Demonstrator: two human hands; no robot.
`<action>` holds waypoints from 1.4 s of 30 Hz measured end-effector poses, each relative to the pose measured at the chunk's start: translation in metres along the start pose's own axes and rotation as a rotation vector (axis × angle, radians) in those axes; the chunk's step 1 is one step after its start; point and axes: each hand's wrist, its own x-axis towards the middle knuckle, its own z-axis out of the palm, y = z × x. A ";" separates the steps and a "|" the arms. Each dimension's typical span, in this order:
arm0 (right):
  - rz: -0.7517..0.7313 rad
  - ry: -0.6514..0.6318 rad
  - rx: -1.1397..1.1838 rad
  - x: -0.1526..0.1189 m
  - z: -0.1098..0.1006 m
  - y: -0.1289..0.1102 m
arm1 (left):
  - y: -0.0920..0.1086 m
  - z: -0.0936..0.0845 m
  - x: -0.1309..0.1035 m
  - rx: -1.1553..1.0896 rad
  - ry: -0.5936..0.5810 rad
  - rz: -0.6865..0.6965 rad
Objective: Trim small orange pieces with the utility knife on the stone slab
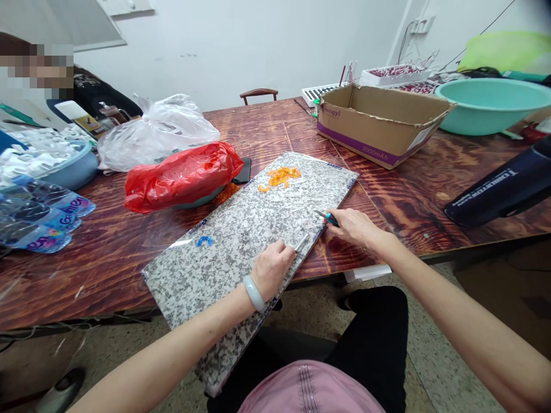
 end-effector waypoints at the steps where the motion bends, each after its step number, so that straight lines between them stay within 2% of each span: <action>1: 0.019 0.002 0.000 0.000 0.001 0.000 | 0.002 -0.001 -0.001 0.051 -0.010 0.012; 6: 0.119 0.064 0.034 -0.004 0.003 0.002 | 0.009 -0.008 -0.012 0.112 -0.050 0.021; 10: 0.163 0.145 0.101 -0.012 0.006 0.009 | 0.006 -0.009 -0.020 0.008 -0.079 0.005; 13: 0.163 0.165 0.171 -0.019 0.008 0.012 | 0.002 -0.007 -0.021 -0.089 -0.056 -0.004; 18: 0.153 0.178 0.274 -0.028 0.015 0.010 | 0.000 -0.008 -0.010 -0.198 -0.006 -0.055; 25: 0.164 0.189 0.360 -0.024 0.017 0.003 | 0.005 -0.007 0.000 -0.155 0.010 -0.051; 30: 0.154 0.160 0.344 -0.015 0.014 -0.008 | 0.004 -0.006 -0.001 -0.097 0.002 -0.036; 35: 0.130 0.146 0.364 -0.017 0.013 -0.015 | 0.007 -0.007 -0.009 0.012 -0.035 0.000; 42: 0.106 0.149 0.493 -0.026 0.015 -0.021 | 0.003 -0.005 -0.013 -0.087 -0.016 0.015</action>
